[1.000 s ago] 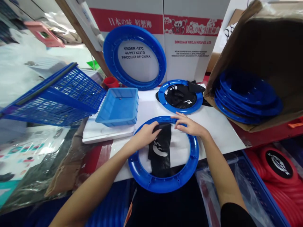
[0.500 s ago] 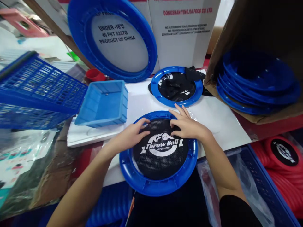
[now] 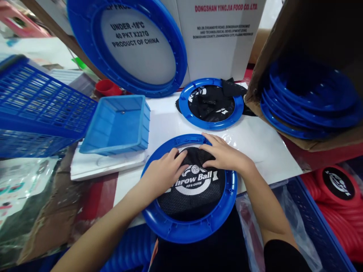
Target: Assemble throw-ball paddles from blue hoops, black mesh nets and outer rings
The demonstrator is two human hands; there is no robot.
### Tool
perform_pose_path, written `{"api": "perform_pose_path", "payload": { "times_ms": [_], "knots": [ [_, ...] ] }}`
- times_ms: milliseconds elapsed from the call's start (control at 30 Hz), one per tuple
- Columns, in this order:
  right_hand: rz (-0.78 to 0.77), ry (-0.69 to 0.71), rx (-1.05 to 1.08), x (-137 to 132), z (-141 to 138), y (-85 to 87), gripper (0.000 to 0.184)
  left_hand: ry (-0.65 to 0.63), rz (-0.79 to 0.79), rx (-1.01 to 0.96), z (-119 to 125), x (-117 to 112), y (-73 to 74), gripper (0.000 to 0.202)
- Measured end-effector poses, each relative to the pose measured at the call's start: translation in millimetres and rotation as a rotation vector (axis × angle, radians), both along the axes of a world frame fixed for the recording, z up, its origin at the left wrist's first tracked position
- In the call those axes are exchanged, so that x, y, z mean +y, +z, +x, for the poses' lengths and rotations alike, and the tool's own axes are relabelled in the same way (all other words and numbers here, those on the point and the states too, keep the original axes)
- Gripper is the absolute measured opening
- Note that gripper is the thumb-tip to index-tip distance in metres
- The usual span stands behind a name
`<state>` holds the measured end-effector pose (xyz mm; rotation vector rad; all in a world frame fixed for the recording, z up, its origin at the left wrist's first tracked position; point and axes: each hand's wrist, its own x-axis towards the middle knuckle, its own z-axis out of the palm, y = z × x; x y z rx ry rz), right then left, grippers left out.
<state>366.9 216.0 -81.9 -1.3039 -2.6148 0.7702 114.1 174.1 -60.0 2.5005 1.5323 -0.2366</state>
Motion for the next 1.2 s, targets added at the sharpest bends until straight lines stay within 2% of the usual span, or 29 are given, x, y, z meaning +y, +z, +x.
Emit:
{"api": "perform_pose_path", "payload": {
  "times_ms": [67,133,200,300,433,533,633,733,933,1033,1133,1200],
  "knots": [
    [-0.009,-0.005,0.04,1,5,-1.6,0.063,-0.067,0.044,-0.018,3,3,-8.8,0.035],
    [-0.018,-0.004,0.077,1,11,-2.5,0.056,-0.128,0.07,-0.059,2,7,-15.5,0.03],
    [-0.031,0.001,0.117,2,16,-2.4,0.047,-0.184,0.087,-0.112,-2,10,-19.4,0.027],
    [-0.059,0.027,0.168,8,21,0.0,0.046,-0.24,0.094,-0.202,-7,14,-21.5,0.025],
    [-0.117,0.133,0.183,30,20,3.4,0.05,-0.256,0.055,-0.313,-10,12,-21.3,0.027],
    [-0.136,0.237,0.207,48,13,1.0,0.047,-0.216,0.031,-0.307,-8,10,-18.6,0.03],
    [-0.065,0.268,0.238,55,3,-4.3,0.034,-0.14,0.03,-0.227,-5,8,-13.9,0.031],
    [0.065,0.237,0.21,49,-5,-7.5,0.022,-0.082,0.055,-0.159,-4,6,-10.4,0.032],
    [0.333,0.182,0.169,30,-7,3.8,0.023,-0.08,0.237,-0.138,-9,3,-13.8,0.03],
    [0.366,0.161,0.153,29,-11,11.3,0.022,-0.116,0.267,-0.133,-12,3,-16.7,0.038],
    [0.324,0.18,0.139,34,-18,11.9,0.023,-0.226,0.244,-0.176,-14,2,-16.1,0.052],
    [0.282,0.2,0.158,37,-21,9.1,0.025,-0.313,0.278,-0.23,-13,2,-13.6,0.048]
  ]
}}
